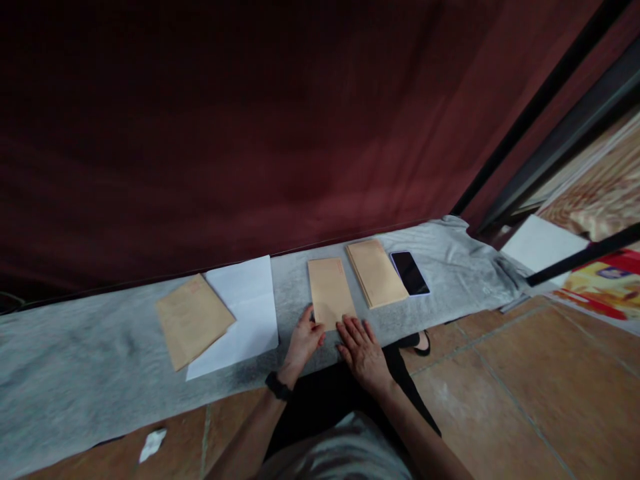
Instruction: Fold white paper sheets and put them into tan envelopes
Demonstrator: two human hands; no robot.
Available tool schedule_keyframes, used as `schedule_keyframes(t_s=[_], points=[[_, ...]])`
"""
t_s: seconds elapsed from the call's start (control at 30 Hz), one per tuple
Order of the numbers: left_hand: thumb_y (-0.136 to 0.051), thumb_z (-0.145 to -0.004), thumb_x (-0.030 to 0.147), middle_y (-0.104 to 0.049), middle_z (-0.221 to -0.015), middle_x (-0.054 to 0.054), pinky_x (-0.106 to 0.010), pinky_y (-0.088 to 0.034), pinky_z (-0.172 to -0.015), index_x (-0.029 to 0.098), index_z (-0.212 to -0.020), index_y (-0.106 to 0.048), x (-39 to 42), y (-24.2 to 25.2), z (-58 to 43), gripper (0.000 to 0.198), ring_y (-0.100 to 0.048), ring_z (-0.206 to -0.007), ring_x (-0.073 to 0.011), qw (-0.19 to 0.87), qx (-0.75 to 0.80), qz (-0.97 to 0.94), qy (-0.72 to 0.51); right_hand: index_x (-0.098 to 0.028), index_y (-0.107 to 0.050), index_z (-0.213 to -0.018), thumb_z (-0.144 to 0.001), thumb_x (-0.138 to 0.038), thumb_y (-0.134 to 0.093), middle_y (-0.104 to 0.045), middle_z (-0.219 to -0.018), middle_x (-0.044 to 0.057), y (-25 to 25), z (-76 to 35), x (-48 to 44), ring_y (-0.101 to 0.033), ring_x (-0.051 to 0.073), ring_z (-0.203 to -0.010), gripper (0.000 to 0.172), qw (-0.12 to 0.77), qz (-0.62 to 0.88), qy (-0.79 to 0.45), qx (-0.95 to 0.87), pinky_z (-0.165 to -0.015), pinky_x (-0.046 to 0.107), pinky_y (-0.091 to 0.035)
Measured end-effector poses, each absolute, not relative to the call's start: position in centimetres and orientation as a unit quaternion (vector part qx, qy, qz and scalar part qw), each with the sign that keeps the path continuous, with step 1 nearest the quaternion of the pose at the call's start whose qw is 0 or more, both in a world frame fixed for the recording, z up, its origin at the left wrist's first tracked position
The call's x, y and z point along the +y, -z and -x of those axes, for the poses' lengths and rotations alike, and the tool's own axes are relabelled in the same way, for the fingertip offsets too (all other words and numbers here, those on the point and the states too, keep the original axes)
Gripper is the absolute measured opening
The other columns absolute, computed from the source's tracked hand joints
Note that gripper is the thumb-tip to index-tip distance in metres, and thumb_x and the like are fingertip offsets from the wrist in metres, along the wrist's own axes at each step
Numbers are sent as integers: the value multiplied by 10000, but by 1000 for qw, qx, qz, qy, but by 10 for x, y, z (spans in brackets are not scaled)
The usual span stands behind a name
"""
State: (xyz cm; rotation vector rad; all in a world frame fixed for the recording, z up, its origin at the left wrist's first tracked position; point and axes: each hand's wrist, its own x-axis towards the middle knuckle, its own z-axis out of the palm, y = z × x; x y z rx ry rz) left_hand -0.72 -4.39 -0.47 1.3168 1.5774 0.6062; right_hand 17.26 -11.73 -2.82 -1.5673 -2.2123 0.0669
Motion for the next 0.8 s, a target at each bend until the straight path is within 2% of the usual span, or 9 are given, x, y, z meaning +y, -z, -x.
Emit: schedule_keyframes(t_s=[0.07,0.13,0.2,0.3,0.37,0.57,0.67,0.8], points=[[-539,-920,263,-721,-868,-60,-312,-540,-748,181,-1411,-502,-50,2,6,499,-693,-796,-206,329,680,-612,-235,-238,-344,-1553,-1037,-323,-448,-410,-1577,64,29,-172,-117,-398,240,-1445,533,209,571,-20,-794,-1230,478,-243],[-470,-965,265,-710,-1100,-125,-384,-512,-936,190,-1350,-579,-56,1,0,408,-663,-1059,-257,198,664,-681,-238,-246,-360,-1546,-1040,-334,-440,-411,-1576,55,29,-171,-117,-404,239,-1441,520,209,576,-24,-790,-1232,474,-235],[-397,-1000,266,-633,-1310,-150,-438,-451,-1062,183,-1360,-581,-60,5,-11,413,-561,-1268,-283,148,596,-750,-247,-245,-401,-1527,-1037,-332,-443,-415,-1574,56,30,-170,-117,-409,243,-1436,499,208,578,-29,-788,-1233,479,-230],[-347,-1033,295,-446,-1541,-141,-501,-369,-1160,161,-1465,-471,-58,16,-27,469,-344,-1470,-284,150,485,-828,-240,-234,-489,-1472,-1021,-311,-475,-480,-1532,74,32,-169,-118,-402,259,-1440,457,205,578,-33,-789,-1230,504,-228],[-329,-1047,323,-367,-1596,-137,-533,-326,-1186,151,-1501,-417,-52,23,-33,494,-253,-1513,-282,150,459,-849,-215,-235,-529,-1441,-1010,-307,-499,-530,-1491,85,34,-168,-119,-397,269,-1442,437,201,580,-34,-788,-1228,522,-223],[-292,-1049,320,-357,-1609,-79,-498,-225,-1241,192,-1529,-388,-15,24,-35,506,-230,-1523,-243,127,461,-867,-140,-280,-599,-1369,-1007,-333,-511,-492,-1524,66,37,-166,-119,-384,311,-1443,376,200,600,-34,-774,-1212,573,-199],[-301,-1038,300,-334,-1622,-38,-489,-171,-1254,229,-1543,-366,9,24,-41,514,-205,-1531,-229,104,474,-866,-121,-302,-546,-1423,-1008,-339,-507,-436,-1565,48,36,-166,-118,-386,312,-1441,419,199,599,-34,-775,-1208,557,-205],[-311,-1027,319,-312,-1631,-37,-485,-107,-1260,207,-1553,-347,41,28,-55,540,-180,-1537,-232,76,499,-855,-118,-344,-448,-1494,-1014,-341,-493,-408,-1582,25,34,-166,-117,-396,305,-1435,482,197,602,-35,-773,-1208,543,-204]])
